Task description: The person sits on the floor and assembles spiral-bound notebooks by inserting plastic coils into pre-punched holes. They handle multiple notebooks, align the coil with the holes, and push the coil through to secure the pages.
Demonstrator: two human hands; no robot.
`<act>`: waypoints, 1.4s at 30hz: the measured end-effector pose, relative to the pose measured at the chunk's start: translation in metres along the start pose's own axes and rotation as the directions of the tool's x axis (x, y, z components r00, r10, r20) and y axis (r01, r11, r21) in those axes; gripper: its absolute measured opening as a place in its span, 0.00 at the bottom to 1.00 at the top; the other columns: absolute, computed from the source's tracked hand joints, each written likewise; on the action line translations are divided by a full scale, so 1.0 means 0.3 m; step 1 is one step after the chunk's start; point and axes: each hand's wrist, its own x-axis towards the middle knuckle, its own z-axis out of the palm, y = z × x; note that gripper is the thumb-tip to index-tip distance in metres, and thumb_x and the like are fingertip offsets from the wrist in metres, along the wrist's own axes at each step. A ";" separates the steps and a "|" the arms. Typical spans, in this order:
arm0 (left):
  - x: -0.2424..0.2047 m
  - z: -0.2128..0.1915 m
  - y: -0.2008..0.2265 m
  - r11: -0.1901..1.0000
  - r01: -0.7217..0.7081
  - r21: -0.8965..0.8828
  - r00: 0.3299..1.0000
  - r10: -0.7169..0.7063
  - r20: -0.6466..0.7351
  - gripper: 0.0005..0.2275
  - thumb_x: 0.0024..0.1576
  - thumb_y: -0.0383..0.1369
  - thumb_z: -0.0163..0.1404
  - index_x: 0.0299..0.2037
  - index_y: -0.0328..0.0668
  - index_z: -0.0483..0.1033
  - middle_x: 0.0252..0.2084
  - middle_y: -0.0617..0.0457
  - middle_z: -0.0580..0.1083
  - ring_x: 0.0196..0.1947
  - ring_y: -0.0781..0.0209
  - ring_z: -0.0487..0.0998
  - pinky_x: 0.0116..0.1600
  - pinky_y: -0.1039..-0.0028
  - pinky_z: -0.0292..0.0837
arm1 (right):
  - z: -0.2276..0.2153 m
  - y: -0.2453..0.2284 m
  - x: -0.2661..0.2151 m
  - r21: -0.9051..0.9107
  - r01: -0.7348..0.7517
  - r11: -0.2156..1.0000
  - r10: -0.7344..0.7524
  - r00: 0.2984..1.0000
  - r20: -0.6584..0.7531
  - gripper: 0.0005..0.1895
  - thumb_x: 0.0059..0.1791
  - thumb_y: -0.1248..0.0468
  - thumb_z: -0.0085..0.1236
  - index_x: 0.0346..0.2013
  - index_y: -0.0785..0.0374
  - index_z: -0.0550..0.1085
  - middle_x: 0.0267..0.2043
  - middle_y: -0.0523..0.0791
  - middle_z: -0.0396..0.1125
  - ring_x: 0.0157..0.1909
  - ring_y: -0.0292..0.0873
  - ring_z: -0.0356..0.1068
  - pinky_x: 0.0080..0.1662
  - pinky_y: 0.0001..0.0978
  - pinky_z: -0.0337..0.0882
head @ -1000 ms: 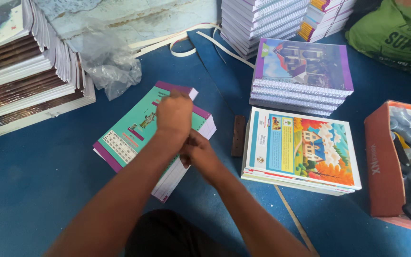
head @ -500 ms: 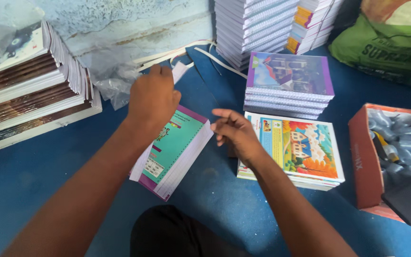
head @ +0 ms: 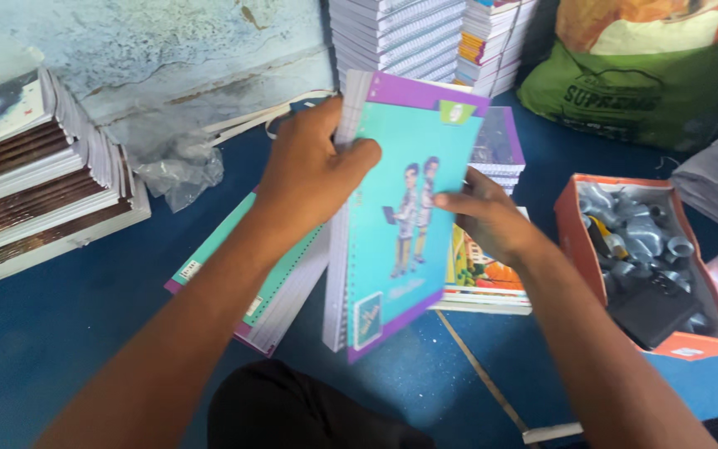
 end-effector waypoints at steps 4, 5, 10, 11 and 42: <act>-0.028 0.092 0.034 0.991 0.018 -0.130 1.000 -0.014 0.027 0.10 0.54 0.30 0.52 0.44 0.35 0.79 0.31 0.48 0.81 0.25 0.64 0.81 0.32 0.72 0.75 | -0.070 -0.051 -0.157 -0.054 -0.029 0.998 0.027 0.999 -0.035 0.33 0.45 0.63 0.63 0.62 0.73 0.65 0.56 0.54 0.68 0.58 0.49 0.69 0.59 0.46 0.68; -0.042 0.118 0.035 0.986 0.029 -0.163 0.999 -0.023 0.037 0.12 0.54 0.30 0.52 0.46 0.36 0.78 0.32 0.47 0.81 0.26 0.63 0.81 0.33 0.71 0.75 | -0.076 -0.050 -0.196 -0.127 -0.030 0.991 0.016 0.994 -0.104 0.31 0.46 0.63 0.63 0.61 0.72 0.66 0.55 0.53 0.69 0.56 0.48 0.70 0.58 0.45 0.69; -0.163 0.253 0.027 0.994 -0.090 -0.065 0.996 0.090 -0.003 0.12 0.57 0.31 0.55 0.49 0.35 0.75 0.44 0.42 0.78 0.42 0.50 0.81 0.45 0.66 0.74 | -0.095 -0.011 -0.387 -0.490 -0.045 0.871 -0.163 0.913 -0.373 0.29 0.48 0.62 0.62 0.61 0.68 0.63 0.53 0.52 0.69 0.55 0.44 0.70 0.57 0.40 0.69; -0.195 0.277 0.023 0.993 -0.067 -0.101 0.998 0.067 0.002 0.13 0.57 0.30 0.54 0.50 0.35 0.74 0.46 0.43 0.78 0.44 0.48 0.80 0.47 0.65 0.74 | -0.096 0.010 -0.421 -0.490 0.004 0.872 -0.222 0.894 -0.388 0.30 0.48 0.63 0.62 0.61 0.68 0.62 0.53 0.52 0.69 0.56 0.44 0.70 0.57 0.40 0.70; -0.576 0.625 -0.196 0.711 0.384 -0.589 0.911 -0.395 0.118 0.31 0.59 0.36 0.48 0.72 0.36 0.54 0.67 0.35 0.64 0.70 0.46 0.66 0.70 0.59 0.63 | -0.148 0.363 -0.581 -0.189 -0.123 0.974 -0.014 0.804 -0.594 0.35 0.48 0.68 0.58 0.68 0.61 0.56 0.58 0.51 0.65 0.61 0.45 0.67 0.58 0.40 0.67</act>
